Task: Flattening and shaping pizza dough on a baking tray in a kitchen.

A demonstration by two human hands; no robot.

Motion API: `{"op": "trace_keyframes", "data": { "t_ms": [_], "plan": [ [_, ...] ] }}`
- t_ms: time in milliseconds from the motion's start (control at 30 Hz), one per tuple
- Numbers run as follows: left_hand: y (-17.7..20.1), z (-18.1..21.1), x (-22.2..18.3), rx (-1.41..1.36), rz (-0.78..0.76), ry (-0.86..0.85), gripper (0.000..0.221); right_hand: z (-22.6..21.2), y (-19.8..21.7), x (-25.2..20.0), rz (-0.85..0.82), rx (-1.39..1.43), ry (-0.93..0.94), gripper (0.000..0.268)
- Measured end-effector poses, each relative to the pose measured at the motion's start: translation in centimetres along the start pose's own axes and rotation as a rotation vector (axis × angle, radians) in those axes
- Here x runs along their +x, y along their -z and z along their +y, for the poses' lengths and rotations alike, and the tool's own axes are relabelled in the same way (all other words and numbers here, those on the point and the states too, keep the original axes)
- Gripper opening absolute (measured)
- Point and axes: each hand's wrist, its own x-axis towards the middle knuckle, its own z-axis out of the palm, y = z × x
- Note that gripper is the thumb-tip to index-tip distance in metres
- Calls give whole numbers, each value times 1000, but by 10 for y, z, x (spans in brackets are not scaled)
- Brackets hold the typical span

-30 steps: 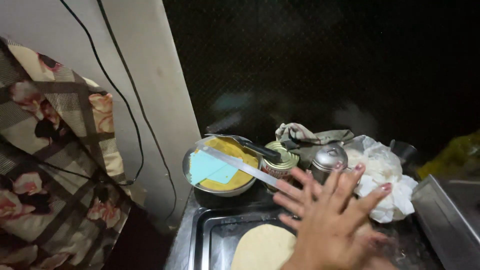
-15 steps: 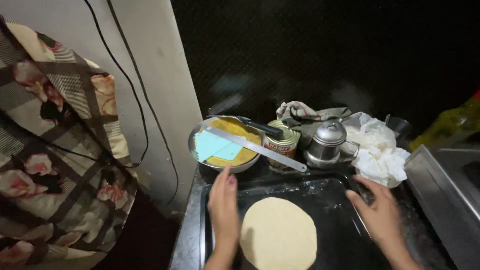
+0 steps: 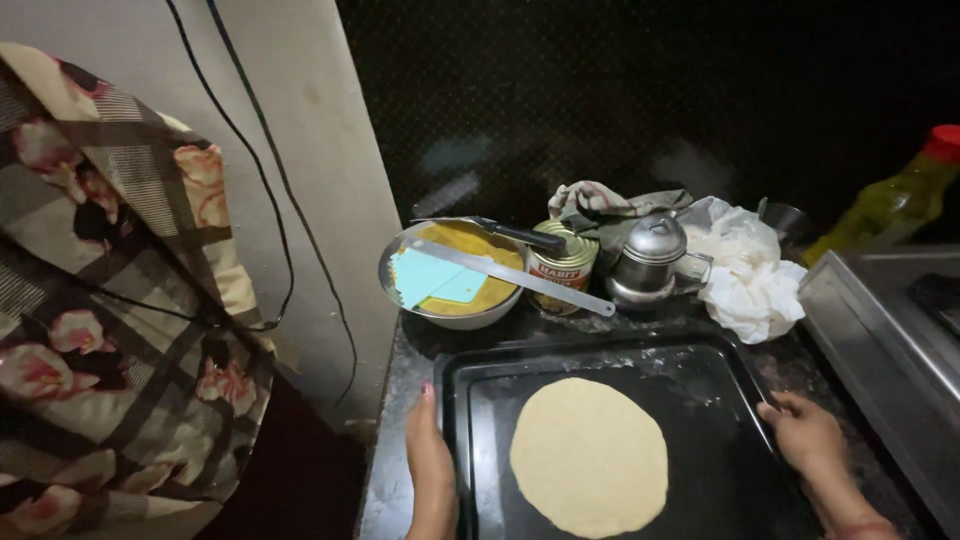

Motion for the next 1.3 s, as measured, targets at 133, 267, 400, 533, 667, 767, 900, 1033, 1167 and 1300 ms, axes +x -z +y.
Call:
{"op": "trace_keyframes", "data": {
  "t_ms": [133,267,400,533,667,767,900,1033,1167,1300],
  "plan": [
    [-3,5,-4,-30,-48,37,63,24,9,-19,10,109,-106,45],
    [4,-24,14,43,-150,-19,61,8,25,-43,35,70,-85,46],
    [-3,3,-22,913,-76,-258,60,-43,37,-86,137,-129,105,53],
    [7,-14,-41,1215,-193,-877,64,-74,45,-120,184,-209,301,59],
    [7,-11,-44,1276,-259,-891,60,-81,44,-134,188,-311,380,62],
    [7,-7,-46,1262,-285,-878,58,-83,41,-133,219,-385,405,62],
    [8,-5,-48,1250,-309,-859,55,-81,37,-136,235,-422,394,65],
    [9,-7,-48,1244,-299,-877,53,-84,39,-139,235,-425,388,66],
    [10,-6,-49,1229,-284,-873,50,-88,40,-142,245,-467,408,69],
    [9,-5,-46,1187,-309,-804,48,-89,40,-144,258,-462,418,69]
  ]
}}
